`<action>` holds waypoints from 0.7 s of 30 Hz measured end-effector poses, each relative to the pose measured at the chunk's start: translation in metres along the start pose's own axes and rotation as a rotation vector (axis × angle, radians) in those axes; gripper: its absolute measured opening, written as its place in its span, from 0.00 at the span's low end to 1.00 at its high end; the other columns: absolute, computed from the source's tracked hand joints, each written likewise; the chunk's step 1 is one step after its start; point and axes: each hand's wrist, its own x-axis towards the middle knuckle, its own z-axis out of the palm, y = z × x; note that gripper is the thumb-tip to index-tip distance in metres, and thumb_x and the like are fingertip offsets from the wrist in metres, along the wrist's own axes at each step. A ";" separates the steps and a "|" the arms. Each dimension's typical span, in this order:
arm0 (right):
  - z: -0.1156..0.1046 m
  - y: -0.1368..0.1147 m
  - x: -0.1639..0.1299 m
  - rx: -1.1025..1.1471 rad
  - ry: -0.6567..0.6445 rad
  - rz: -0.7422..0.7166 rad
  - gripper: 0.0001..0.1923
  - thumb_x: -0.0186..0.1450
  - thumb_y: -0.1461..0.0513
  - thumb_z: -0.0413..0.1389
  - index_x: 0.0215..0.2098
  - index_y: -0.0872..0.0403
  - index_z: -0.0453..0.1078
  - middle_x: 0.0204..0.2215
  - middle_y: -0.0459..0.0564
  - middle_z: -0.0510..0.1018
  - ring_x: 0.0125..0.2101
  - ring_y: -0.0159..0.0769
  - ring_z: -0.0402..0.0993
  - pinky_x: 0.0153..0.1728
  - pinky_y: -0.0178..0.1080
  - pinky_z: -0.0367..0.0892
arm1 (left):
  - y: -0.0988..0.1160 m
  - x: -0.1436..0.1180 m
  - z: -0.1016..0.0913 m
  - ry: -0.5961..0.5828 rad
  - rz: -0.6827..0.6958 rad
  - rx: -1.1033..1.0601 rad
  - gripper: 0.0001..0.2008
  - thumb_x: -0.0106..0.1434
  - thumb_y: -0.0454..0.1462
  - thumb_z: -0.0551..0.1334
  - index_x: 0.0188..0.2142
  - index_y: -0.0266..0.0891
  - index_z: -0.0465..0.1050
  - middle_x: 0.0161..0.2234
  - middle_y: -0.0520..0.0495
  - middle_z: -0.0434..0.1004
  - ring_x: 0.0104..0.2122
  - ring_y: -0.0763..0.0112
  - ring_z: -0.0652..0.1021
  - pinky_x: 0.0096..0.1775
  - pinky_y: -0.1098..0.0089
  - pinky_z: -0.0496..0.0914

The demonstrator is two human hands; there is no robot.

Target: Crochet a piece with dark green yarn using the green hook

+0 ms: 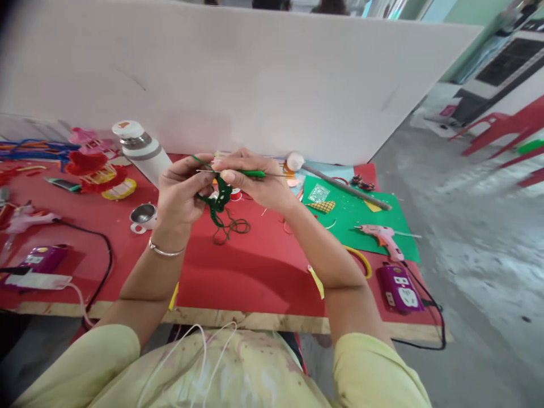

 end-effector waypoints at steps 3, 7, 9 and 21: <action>-0.001 0.004 -0.011 -0.025 0.060 0.014 0.10 0.65 0.51 0.66 0.42 0.42 0.84 0.41 0.46 0.84 0.43 0.37 0.81 0.48 0.43 0.78 | -0.004 -0.002 0.001 0.006 -0.012 0.021 0.13 0.48 0.31 0.76 0.36 0.40 0.85 0.26 0.51 0.79 0.18 0.84 0.66 0.19 0.78 0.60; -0.004 0.011 -0.020 -0.055 0.114 -0.013 0.10 0.66 0.52 0.66 0.44 0.42 0.84 0.41 0.47 0.83 0.43 0.38 0.80 0.45 0.42 0.77 | -0.010 -0.003 0.001 0.007 -0.065 0.019 0.14 0.48 0.33 0.77 0.37 0.40 0.85 0.22 0.53 0.75 0.17 0.83 0.66 0.20 0.77 0.60; -0.006 0.012 -0.023 -0.070 0.117 -0.022 0.09 0.67 0.54 0.65 0.44 0.42 0.84 0.39 0.47 0.83 0.43 0.38 0.79 0.43 0.41 0.77 | -0.012 -0.003 0.001 0.002 -0.083 0.035 0.14 0.48 0.35 0.77 0.37 0.40 0.85 0.23 0.53 0.76 0.18 0.82 0.66 0.20 0.76 0.60; 0.001 0.025 -0.044 -0.196 0.354 -0.117 0.09 0.64 0.53 0.67 0.43 0.40 0.83 0.39 0.47 0.87 0.43 0.43 0.82 0.46 0.47 0.79 | -0.008 -0.008 0.013 0.016 -0.205 -0.016 0.19 0.42 0.35 0.80 0.36 0.37 0.85 0.25 0.53 0.78 0.20 0.83 0.69 0.21 0.77 0.62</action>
